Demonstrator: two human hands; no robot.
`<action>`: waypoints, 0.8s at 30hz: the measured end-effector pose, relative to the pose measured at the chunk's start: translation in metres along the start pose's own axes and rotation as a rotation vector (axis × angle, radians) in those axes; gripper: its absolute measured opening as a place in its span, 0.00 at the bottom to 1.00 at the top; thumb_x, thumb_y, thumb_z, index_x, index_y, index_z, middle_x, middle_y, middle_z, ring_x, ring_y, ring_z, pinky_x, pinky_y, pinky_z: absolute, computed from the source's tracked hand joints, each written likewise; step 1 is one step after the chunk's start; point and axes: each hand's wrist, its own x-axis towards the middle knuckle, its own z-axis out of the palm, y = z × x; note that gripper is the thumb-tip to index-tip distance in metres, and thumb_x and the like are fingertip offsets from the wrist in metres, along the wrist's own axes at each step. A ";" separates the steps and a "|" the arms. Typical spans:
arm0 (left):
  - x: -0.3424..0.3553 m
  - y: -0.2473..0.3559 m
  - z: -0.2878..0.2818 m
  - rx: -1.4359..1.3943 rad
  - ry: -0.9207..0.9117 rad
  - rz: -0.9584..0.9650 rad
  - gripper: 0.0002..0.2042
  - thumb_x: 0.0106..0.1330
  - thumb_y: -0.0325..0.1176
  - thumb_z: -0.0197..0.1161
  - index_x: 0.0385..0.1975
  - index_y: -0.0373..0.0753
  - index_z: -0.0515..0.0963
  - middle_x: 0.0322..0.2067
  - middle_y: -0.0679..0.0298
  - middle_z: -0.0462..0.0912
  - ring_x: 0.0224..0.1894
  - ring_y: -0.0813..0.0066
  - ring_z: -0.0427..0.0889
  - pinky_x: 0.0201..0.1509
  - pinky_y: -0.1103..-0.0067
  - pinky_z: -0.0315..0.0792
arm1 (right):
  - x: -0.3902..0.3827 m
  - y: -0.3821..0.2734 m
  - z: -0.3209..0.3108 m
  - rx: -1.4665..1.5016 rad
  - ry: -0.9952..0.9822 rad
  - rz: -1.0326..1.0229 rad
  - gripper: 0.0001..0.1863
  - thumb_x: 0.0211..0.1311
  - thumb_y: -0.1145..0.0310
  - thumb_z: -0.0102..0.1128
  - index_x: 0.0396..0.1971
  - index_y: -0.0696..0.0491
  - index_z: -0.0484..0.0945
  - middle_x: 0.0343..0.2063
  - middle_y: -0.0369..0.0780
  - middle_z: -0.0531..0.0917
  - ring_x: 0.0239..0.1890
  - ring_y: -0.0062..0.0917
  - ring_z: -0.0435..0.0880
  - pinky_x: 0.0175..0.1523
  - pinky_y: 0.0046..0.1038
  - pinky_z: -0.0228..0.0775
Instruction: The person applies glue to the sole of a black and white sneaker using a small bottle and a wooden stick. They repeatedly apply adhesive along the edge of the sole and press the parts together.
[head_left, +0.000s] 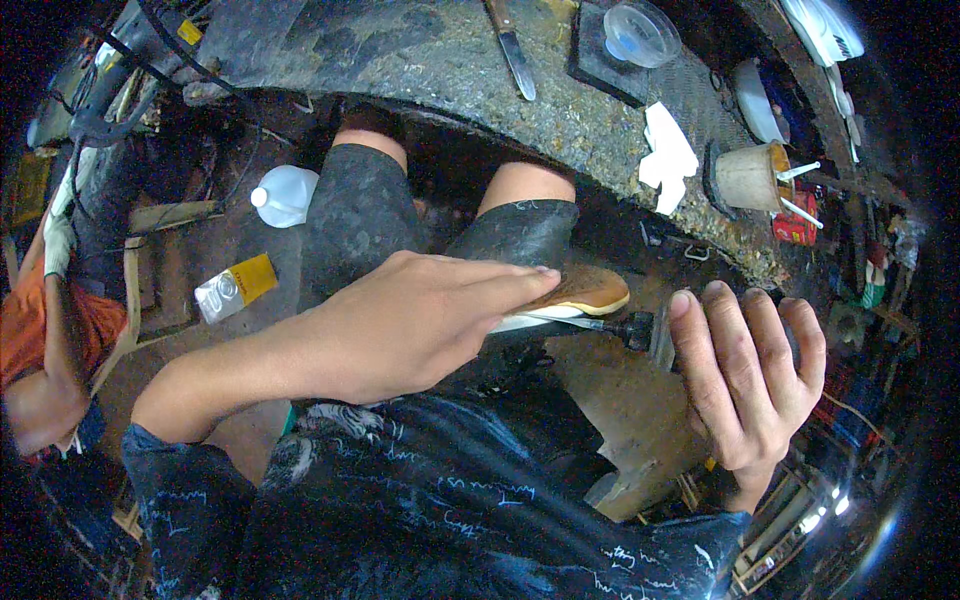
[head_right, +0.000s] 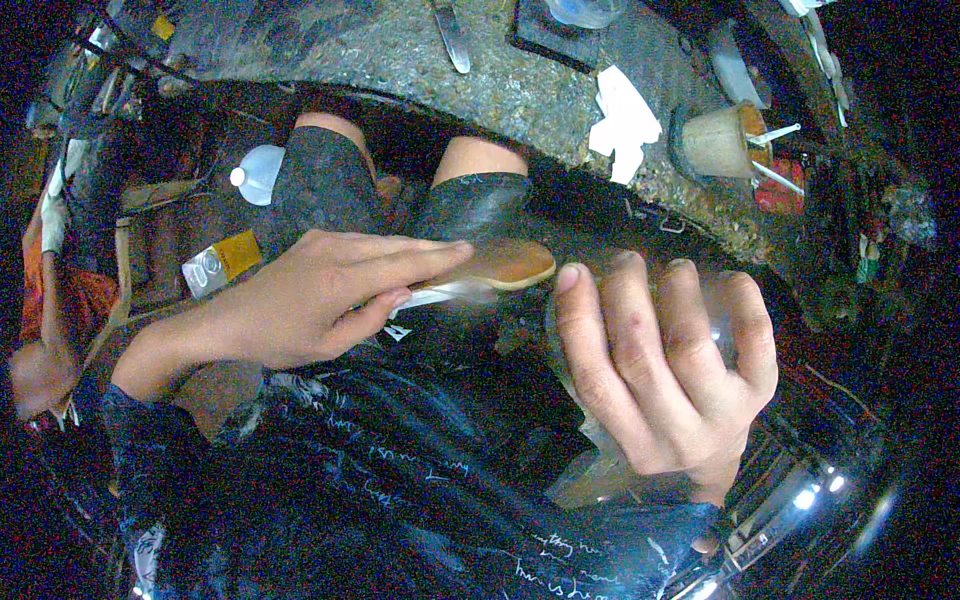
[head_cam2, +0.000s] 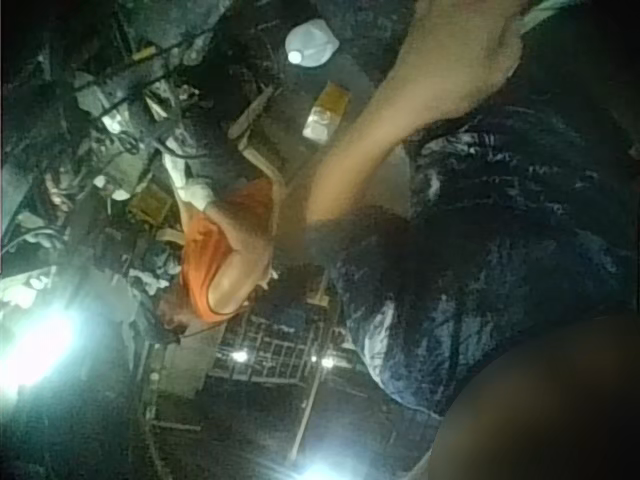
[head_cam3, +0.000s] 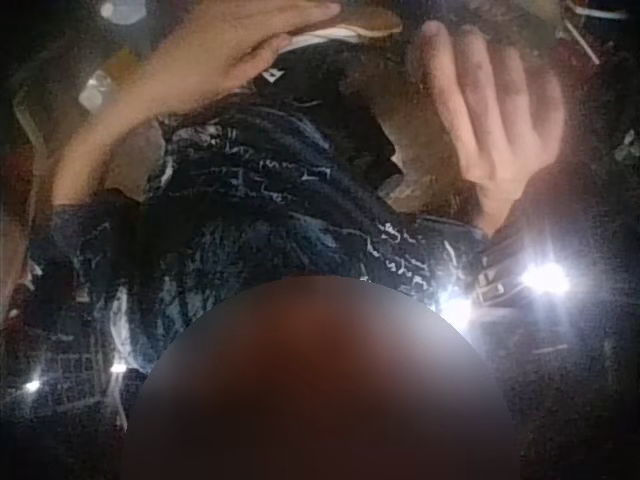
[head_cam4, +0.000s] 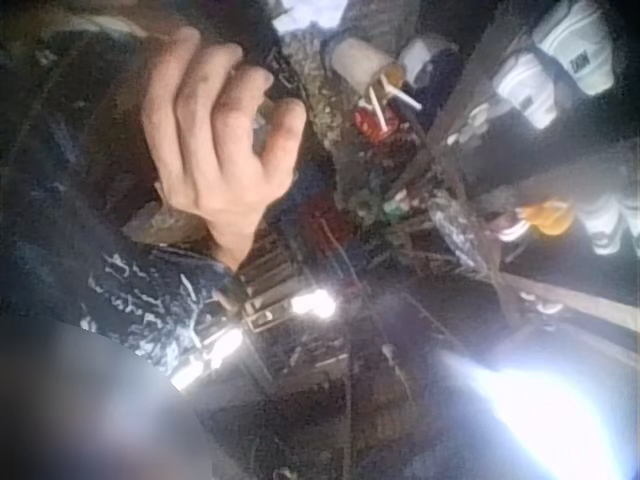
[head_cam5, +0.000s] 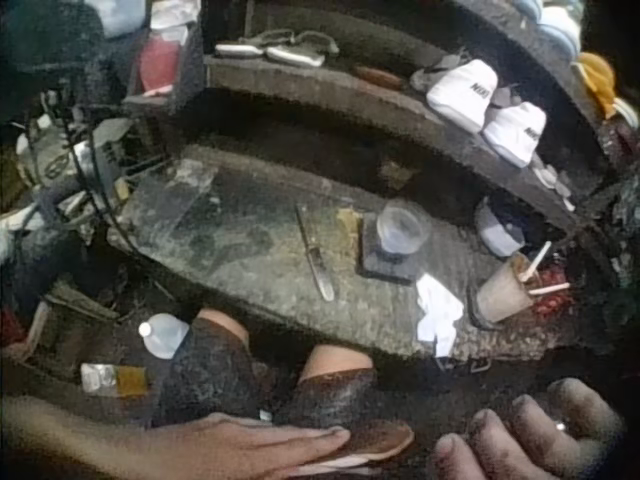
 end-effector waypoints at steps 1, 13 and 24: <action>-0.001 0.002 0.000 0.014 -0.039 -0.044 0.29 0.72 0.24 0.60 0.75 0.32 0.71 0.65 0.45 0.83 0.58 0.41 0.86 0.63 0.55 0.81 | -0.001 0.001 -0.001 0.002 -0.012 -0.007 0.17 0.64 0.66 0.77 0.53 0.45 0.89 0.43 0.36 0.91 0.45 0.30 0.88 0.55 0.43 0.78; 0.000 0.005 0.021 0.058 -0.077 -0.261 0.27 0.75 0.25 0.59 0.75 0.39 0.73 0.54 0.47 0.87 0.52 0.46 0.86 0.57 0.56 0.80 | -0.010 0.005 0.002 0.098 -0.025 0.042 0.20 0.62 0.72 0.73 0.55 0.53 0.90 0.46 0.42 0.91 0.46 0.36 0.89 0.55 0.45 0.79; 0.000 -0.016 0.010 -0.140 -0.021 -0.224 0.19 0.83 0.33 0.57 0.70 0.38 0.78 0.39 0.46 0.85 0.44 0.44 0.85 0.53 0.57 0.78 | -0.033 0.008 0.027 0.235 0.003 0.197 0.25 0.54 0.74 0.70 0.55 0.57 0.89 0.47 0.45 0.91 0.47 0.40 0.89 0.55 0.46 0.78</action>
